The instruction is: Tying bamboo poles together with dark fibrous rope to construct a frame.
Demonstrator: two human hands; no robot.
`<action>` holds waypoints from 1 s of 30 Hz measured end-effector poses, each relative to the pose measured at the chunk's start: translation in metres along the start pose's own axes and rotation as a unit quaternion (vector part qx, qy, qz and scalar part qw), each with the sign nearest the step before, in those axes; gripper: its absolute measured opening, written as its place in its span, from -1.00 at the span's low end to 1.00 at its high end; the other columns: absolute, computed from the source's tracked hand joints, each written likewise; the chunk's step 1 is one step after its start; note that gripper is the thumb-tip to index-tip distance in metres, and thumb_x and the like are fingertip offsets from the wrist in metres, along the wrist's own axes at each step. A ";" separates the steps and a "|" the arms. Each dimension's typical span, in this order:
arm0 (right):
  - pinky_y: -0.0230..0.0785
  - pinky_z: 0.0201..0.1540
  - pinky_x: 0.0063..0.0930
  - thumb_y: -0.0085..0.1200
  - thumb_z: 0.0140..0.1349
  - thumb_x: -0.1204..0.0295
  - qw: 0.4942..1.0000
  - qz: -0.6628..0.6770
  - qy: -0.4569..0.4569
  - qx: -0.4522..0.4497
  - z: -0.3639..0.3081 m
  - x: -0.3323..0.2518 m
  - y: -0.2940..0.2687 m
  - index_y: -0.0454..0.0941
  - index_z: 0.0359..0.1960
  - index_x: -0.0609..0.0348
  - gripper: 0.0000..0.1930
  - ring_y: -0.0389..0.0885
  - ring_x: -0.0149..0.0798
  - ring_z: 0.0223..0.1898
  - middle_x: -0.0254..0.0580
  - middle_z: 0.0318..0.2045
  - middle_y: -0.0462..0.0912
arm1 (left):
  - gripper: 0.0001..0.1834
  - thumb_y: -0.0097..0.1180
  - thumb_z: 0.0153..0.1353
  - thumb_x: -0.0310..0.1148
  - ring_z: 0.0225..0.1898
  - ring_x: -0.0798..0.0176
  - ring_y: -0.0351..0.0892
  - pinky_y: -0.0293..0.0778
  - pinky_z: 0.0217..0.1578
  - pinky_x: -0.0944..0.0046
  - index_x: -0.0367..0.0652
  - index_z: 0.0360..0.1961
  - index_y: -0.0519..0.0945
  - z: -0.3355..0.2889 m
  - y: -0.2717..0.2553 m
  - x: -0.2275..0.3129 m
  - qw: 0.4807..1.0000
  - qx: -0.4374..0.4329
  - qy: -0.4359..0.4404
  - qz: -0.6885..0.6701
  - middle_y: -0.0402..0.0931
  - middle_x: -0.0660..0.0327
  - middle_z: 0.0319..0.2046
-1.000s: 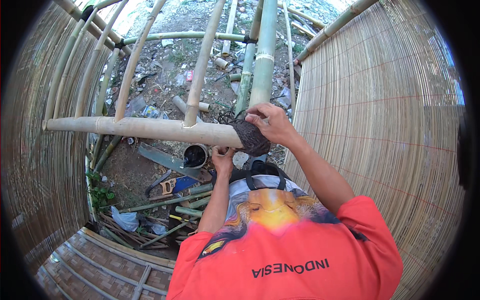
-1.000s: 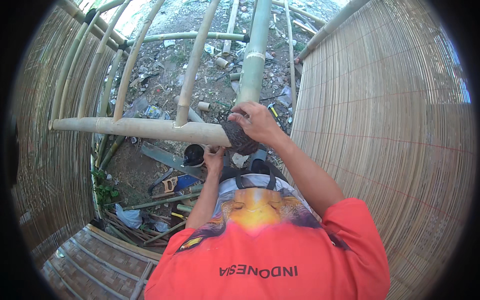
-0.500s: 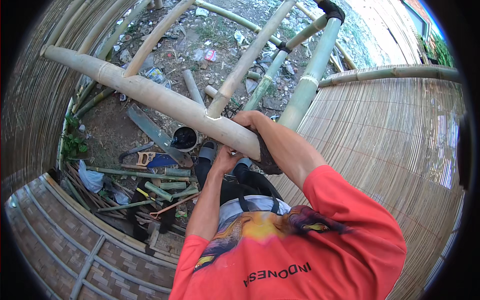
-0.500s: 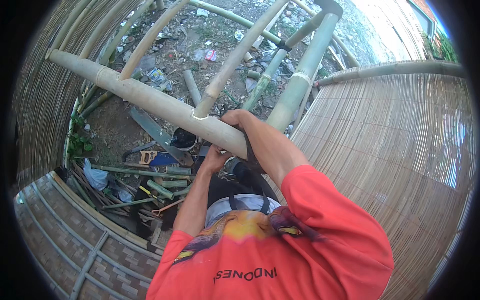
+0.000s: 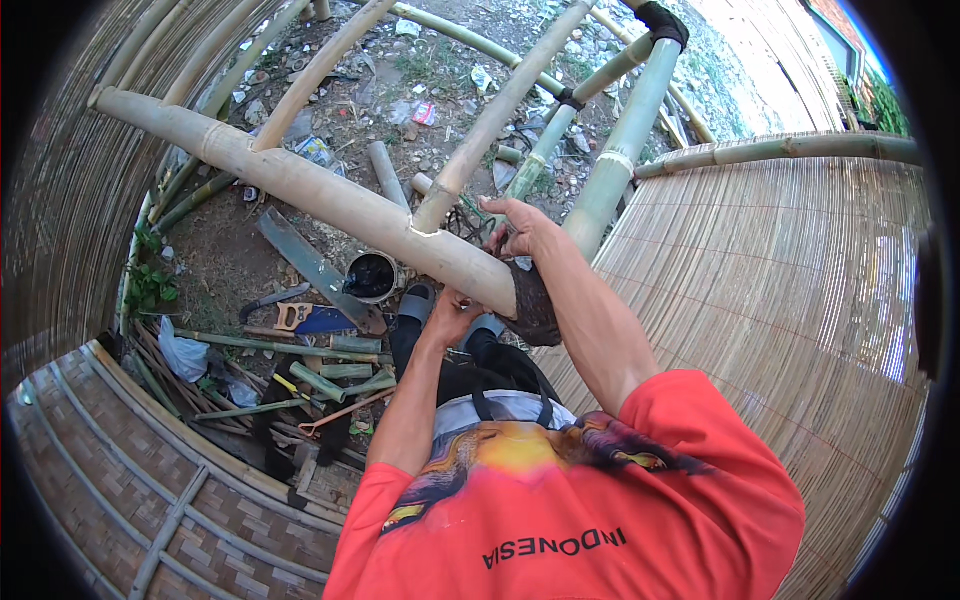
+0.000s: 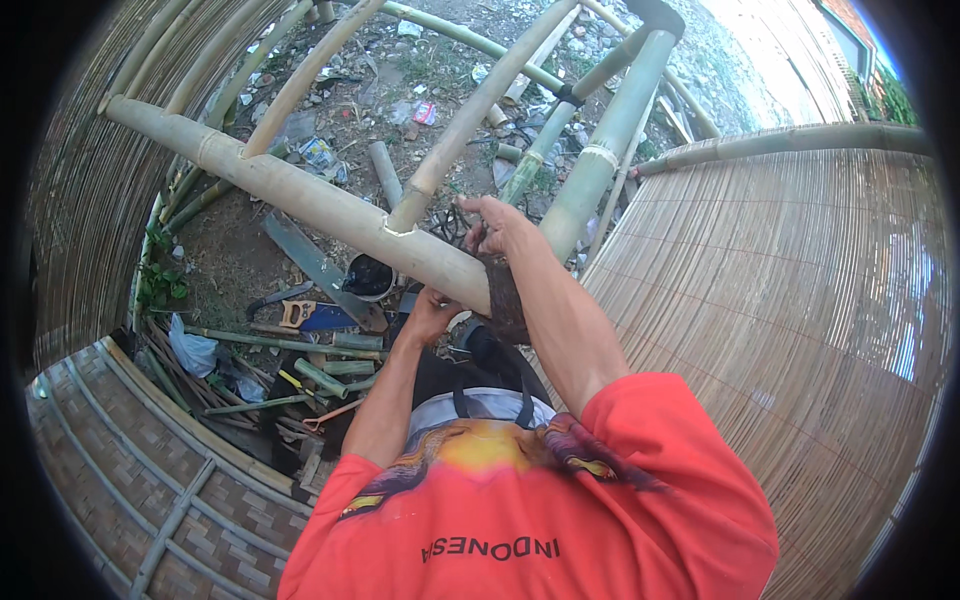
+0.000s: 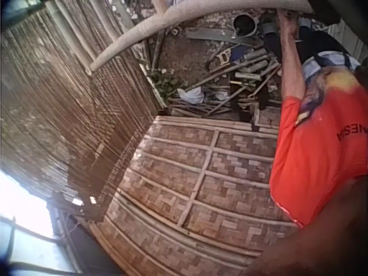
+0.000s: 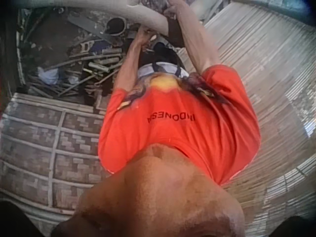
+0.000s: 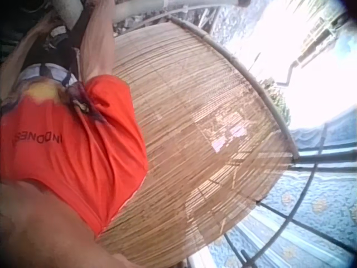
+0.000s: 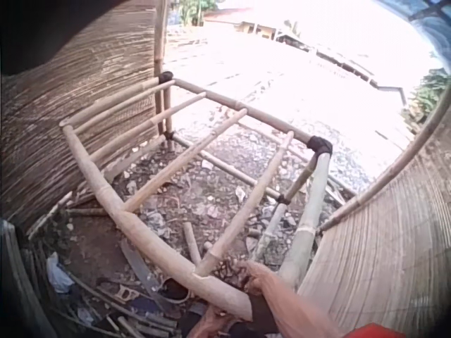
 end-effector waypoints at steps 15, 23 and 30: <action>0.59 -0.18 -0.40 0.16 0.47 0.41 0.886 0.030 -0.463 -0.012 -0.200 0.013 -0.028 -0.54 0.59 0.20 0.04 0.71 -0.28 -0.36 0.11 -0.13 0.71 | -0.74 0.44 0.12 -0.40 -0.15 -0.14 0.70 0.56 -0.07 -0.02 -0.19 -0.14 0.78 -0.034 0.021 0.149 0.896 0.023 -0.143 0.420 0.72 -0.08 -0.19; 0.58 0.08 -0.36 0.13 0.45 0.50 0.661 -0.197 -0.721 0.062 -0.299 0.051 -0.018 -0.07 0.61 0.19 -0.20 0.75 -0.29 0.00 -0.10 -0.13 0.81 | -0.74 0.26 0.21 -0.56 0.23 -0.19 0.53 0.52 0.18 -0.07 -0.19 -0.06 0.63 -0.030 0.069 0.196 0.903 -0.102 0.313 0.275 0.59 -0.04 0.11; 0.61 -0.20 -0.17 0.13 0.44 0.33 0.629 -0.336 -0.612 0.342 -0.297 0.044 -0.063 0.65 0.14 0.16 -0.68 0.78 0.14 -0.27 0.09 -0.27 0.77 | -0.93 0.20 0.27 -0.58 0.46 -0.25 0.26 0.26 0.42 -0.15 -0.24 -0.25 0.56 -0.055 0.071 0.165 0.863 -0.127 0.348 0.343 0.48 -0.05 0.29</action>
Point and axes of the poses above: each hand's wrist, its own z-axis towards the middle knuckle, its own y-axis out of the palm, x = y × z, the point moved 10 cm from there along z, towards the middle knuckle
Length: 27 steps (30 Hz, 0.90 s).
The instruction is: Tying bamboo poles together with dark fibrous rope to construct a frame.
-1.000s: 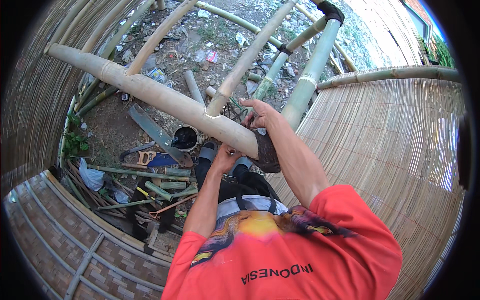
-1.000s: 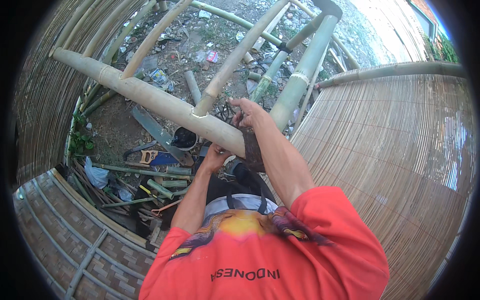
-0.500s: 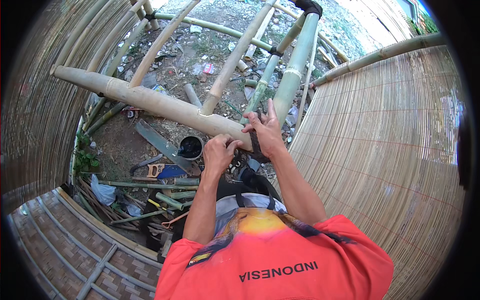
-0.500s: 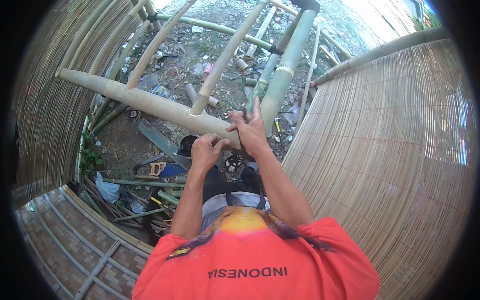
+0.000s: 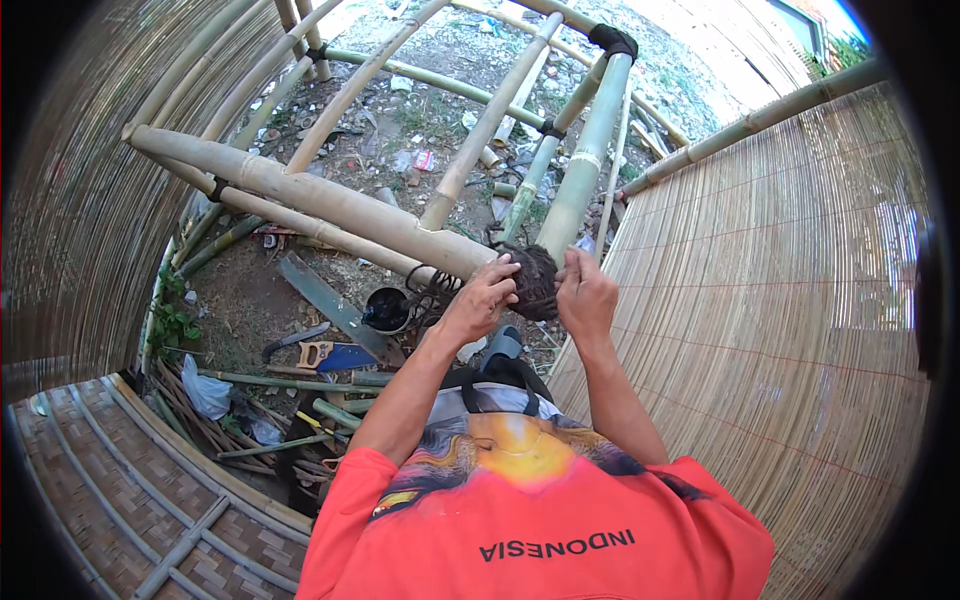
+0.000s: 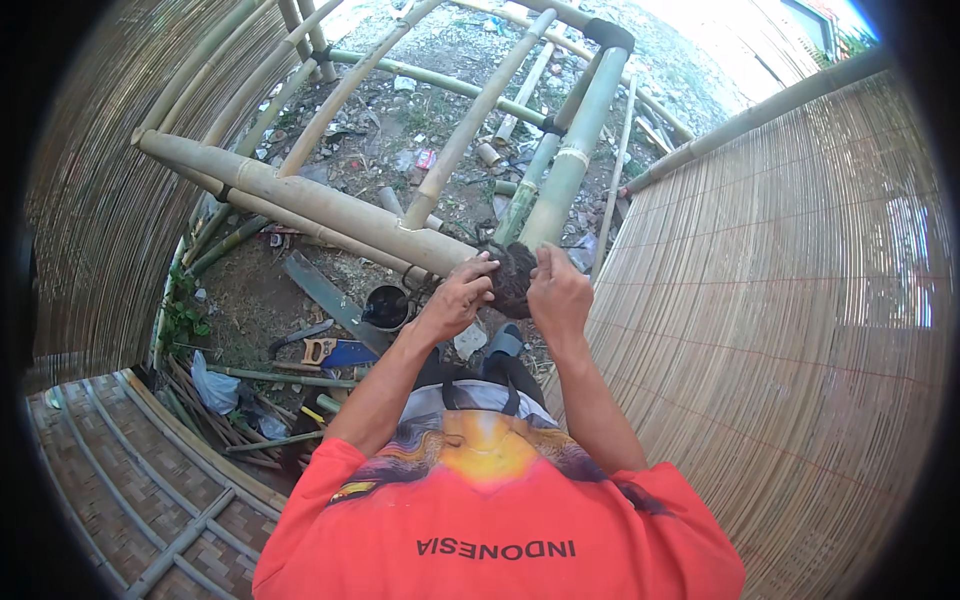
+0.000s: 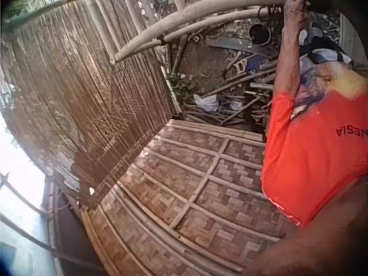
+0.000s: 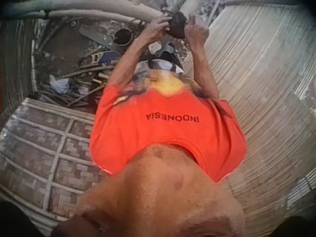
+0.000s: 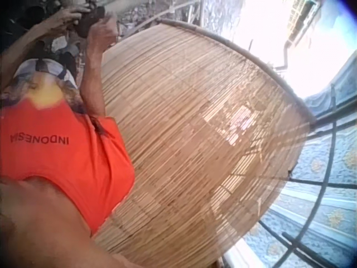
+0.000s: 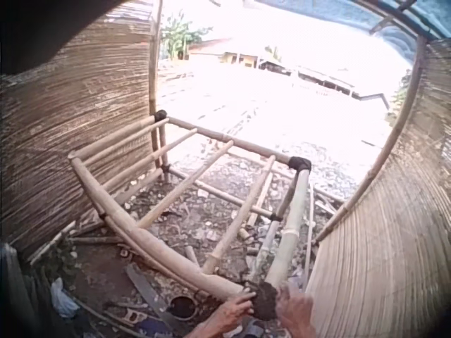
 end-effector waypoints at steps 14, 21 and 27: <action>0.50 0.17 -0.10 0.00 0.39 -0.03 0.659 -0.187 -0.074 -0.725 0.029 0.109 0.333 0.65 0.18 0.15 -0.44 0.68 0.18 0.07 0.10 0.15 0.68 | -0.87 0.23 0.28 -0.48 0.49 -0.25 0.21 0.18 0.48 -0.21 -0.25 -0.28 0.51 -0.014 -0.002 -0.003 1.000 -0.006 0.015 -0.004 0.44 -0.11 0.30; 0.58 0.02 -0.08 0.10 0.25 0.17 0.726 -0.299 -0.095 -0.612 0.090 0.218 0.299 0.75 -0.11 0.32 -0.57 0.76 0.05 -0.06 0.13 -0.05 0.77 | -0.88 0.22 0.27 -0.53 0.49 -0.24 0.20 0.17 0.48 -0.21 -0.25 -0.25 0.51 0.018 0.022 0.030 0.996 -0.034 0.078 -0.038 0.40 -0.08 0.34; 0.47 -0.05 -0.45 0.01 0.55 0.21 0.922 0.313 0.164 -0.159 0.135 0.031 0.116 0.63 -0.13 0.22 -0.70 0.67 -0.40 -0.20 -0.27 -0.30 0.71 | -0.90 0.19 0.28 -0.51 0.51 -0.22 0.17 0.14 0.49 -0.20 -0.23 -0.23 0.52 -0.013 0.003 -0.008 0.999 -0.025 0.018 0.022 0.39 -0.04 0.36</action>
Point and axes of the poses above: each hand's wrist, its own z-axis towards the middle knuckle, its own y-axis out of the palm, x = y × z, the point moved 10 cm from there along z, towards the middle knuckle
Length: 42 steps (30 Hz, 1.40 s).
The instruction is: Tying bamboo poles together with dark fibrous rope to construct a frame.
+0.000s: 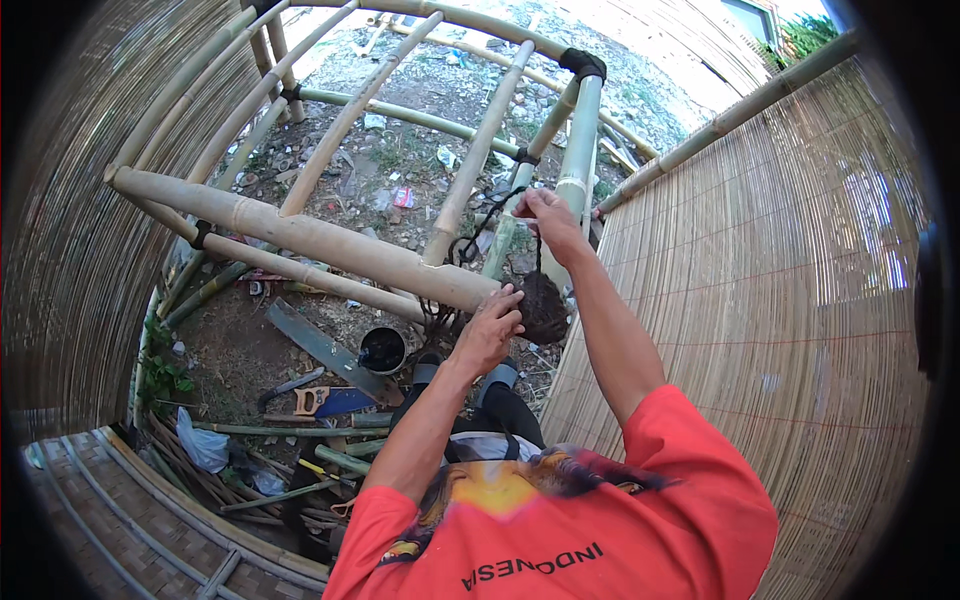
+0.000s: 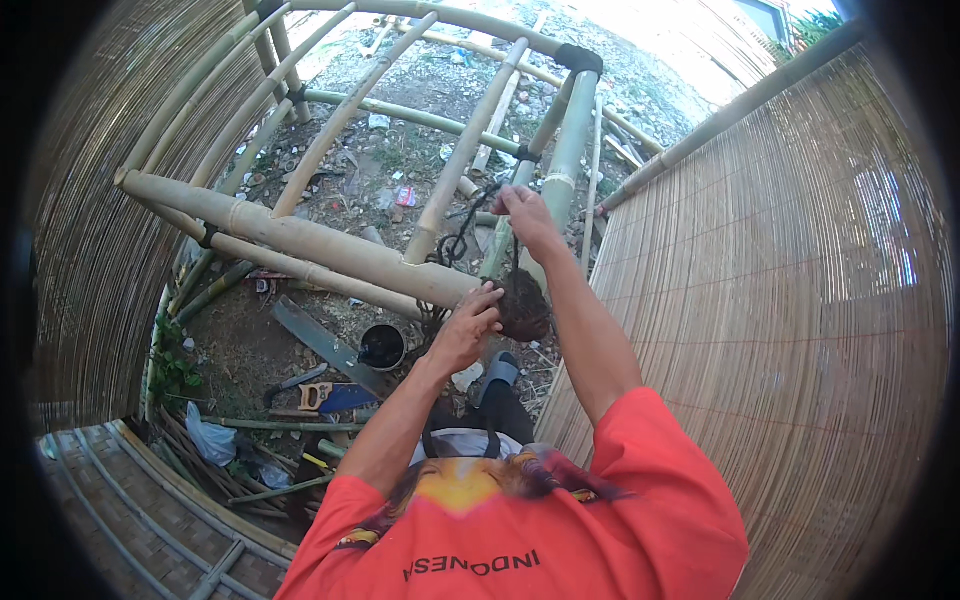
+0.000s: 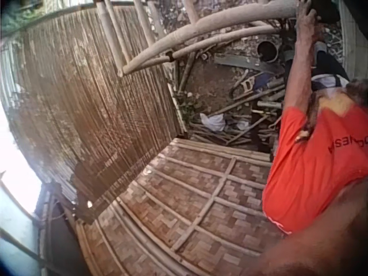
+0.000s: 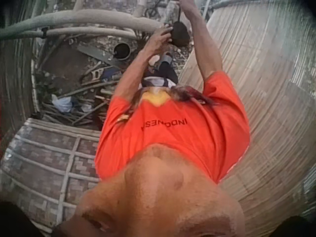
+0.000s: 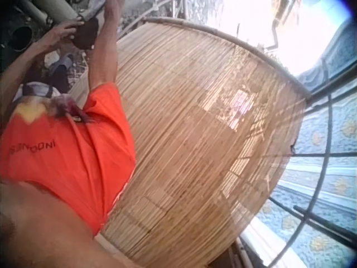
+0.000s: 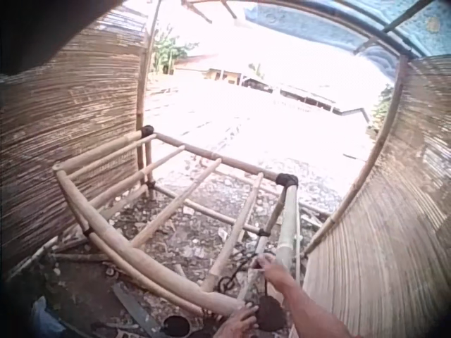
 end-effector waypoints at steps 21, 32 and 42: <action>0.43 0.26 -0.06 0.30 0.29 0.05 0.877 -0.388 -0.250 0.134 -0.162 -0.066 0.023 0.50 0.34 0.04 -0.36 0.55 0.22 0.21 0.18 0.18 0.59 | -0.80 0.23 0.26 -0.39 0.37 -0.28 0.30 0.23 0.39 -0.18 -0.17 -0.11 0.59 -0.001 0.008 0.016 0.991 -0.057 0.063 0.108 0.40 -0.11 0.19; 0.54 0.08 -0.25 0.28 0.31 0.17 0.936 -0.342 -0.014 -0.086 -0.088 -0.005 0.012 0.71 -0.06 0.35 -0.58 0.74 -0.01 -0.02 0.17 -0.09 0.75 | -0.83 0.29 0.22 -0.34 0.36 -0.36 0.27 0.21 0.39 -0.22 -0.10 -0.17 0.66 -0.008 -0.001 0.014 0.986 0.041 0.058 0.151 0.29 -0.13 0.31; 0.31 -0.26 -0.44 -0.07 0.48 0.41 0.713 0.270 -0.429 0.485 -0.548 -0.091 -0.309 0.51 -0.08 0.33 -0.79 0.56 -0.22 -0.14 -0.05 -0.20 0.60 | -0.76 0.37 0.12 -0.36 0.38 -0.32 0.17 0.15 0.36 -0.24 -0.06 -0.17 0.66 -0.007 -0.001 0.015 0.984 0.035 0.054 0.166 0.27 -0.07 0.30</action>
Point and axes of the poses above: each hand's wrist, its own z-axis towards the middle knuckle, its own y-axis out of the palm, x = y × z, the point moved 10 cm from there along z, towards the middle knuckle
